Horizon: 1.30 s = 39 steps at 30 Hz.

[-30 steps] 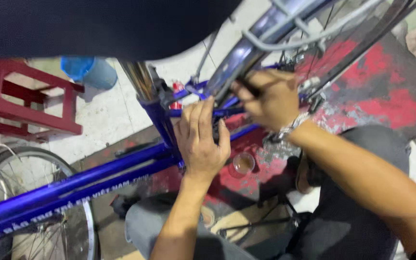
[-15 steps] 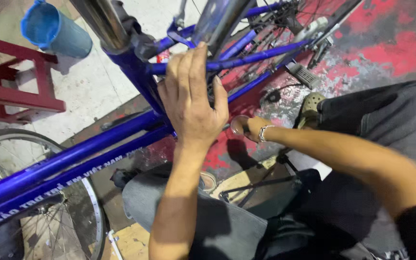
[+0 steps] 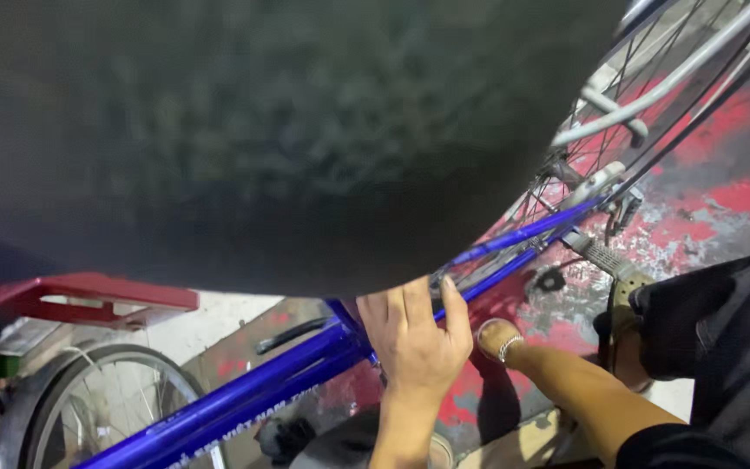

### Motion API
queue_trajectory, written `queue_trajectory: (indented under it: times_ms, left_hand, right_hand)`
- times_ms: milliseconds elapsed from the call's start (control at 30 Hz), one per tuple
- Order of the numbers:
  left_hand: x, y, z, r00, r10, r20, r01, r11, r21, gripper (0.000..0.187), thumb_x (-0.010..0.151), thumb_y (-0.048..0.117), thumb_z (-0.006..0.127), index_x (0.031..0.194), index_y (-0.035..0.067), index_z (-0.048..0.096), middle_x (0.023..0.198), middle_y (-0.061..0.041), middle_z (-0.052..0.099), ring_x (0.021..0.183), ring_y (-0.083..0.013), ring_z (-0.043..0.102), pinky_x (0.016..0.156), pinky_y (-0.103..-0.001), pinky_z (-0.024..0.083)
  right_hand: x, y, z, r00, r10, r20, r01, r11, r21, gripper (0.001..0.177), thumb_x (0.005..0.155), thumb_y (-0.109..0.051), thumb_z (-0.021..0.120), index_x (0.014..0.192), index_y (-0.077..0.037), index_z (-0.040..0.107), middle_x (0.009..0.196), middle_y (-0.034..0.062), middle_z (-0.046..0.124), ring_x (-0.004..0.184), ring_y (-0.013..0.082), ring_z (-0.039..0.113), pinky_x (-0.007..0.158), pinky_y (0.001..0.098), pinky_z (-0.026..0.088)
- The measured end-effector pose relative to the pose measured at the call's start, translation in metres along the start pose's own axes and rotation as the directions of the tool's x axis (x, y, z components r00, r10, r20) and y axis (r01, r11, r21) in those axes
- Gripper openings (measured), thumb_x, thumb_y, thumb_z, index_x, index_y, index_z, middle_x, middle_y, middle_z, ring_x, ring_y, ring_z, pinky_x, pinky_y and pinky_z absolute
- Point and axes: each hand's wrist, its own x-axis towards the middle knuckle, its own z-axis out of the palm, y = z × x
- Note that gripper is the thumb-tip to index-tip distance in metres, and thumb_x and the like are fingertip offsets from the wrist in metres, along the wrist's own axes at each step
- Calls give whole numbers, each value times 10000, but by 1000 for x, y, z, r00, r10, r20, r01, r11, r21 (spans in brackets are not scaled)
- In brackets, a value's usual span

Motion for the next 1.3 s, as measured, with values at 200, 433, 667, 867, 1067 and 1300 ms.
queue_trajectory:
  times_ms: [200,433,667,867,1067,1300]
  left_hand:
    - [2,0,-4,998,7,56,-7,1000,10,523,874,114,727,1361,-7,578,1316,-150,612,1270,-348,575,1033,-483,449]
    - [6,5,-13,997,22,78,-21,1000,-14,613,864,116,728,1432,22,519,1357,-133,593,1307,-332,554,1018,-480,435]
    - [2,5,-11,998,36,42,-35,999,-7,625,848,118,729,1434,42,526,1353,-119,587,1312,-332,548,1027,-481,438]
    - [0,5,-6,999,41,18,-41,999,4,604,867,94,727,1435,34,529,1342,-127,587,1297,-330,552,1055,-486,446]
    - [3,5,-4,1000,25,10,-25,1000,6,576,853,90,740,1394,15,558,1308,-137,597,1266,-340,570,1027,-479,449]
    - [5,5,-3,1000,16,6,-16,1000,2,558,865,76,737,1392,19,566,1313,-124,613,1260,-326,587,1033,-462,455]
  right_hand:
    - [0,-4,-8,987,90,132,-88,996,-15,212,913,-263,583,898,-162,769,958,126,750,925,310,733,807,484,558]
    - [-32,-2,-89,976,75,204,-69,997,-39,316,869,-245,691,1102,-31,694,1105,210,688,988,383,711,821,480,574]
    - [-141,-5,-347,988,-46,-151,118,851,512,334,855,-116,637,1186,-69,627,895,175,719,856,315,723,762,429,550]
    - [-127,-20,-424,674,308,-671,243,766,595,270,922,-270,762,1029,-30,700,825,109,727,701,220,676,667,341,533]
    - [-103,-30,-420,491,268,-829,314,833,456,225,887,-216,813,973,-19,747,844,114,748,710,208,727,650,318,552]
    - [-100,-15,-428,462,292,-837,206,883,422,234,925,-204,840,860,-4,738,721,122,682,588,233,649,579,355,498]
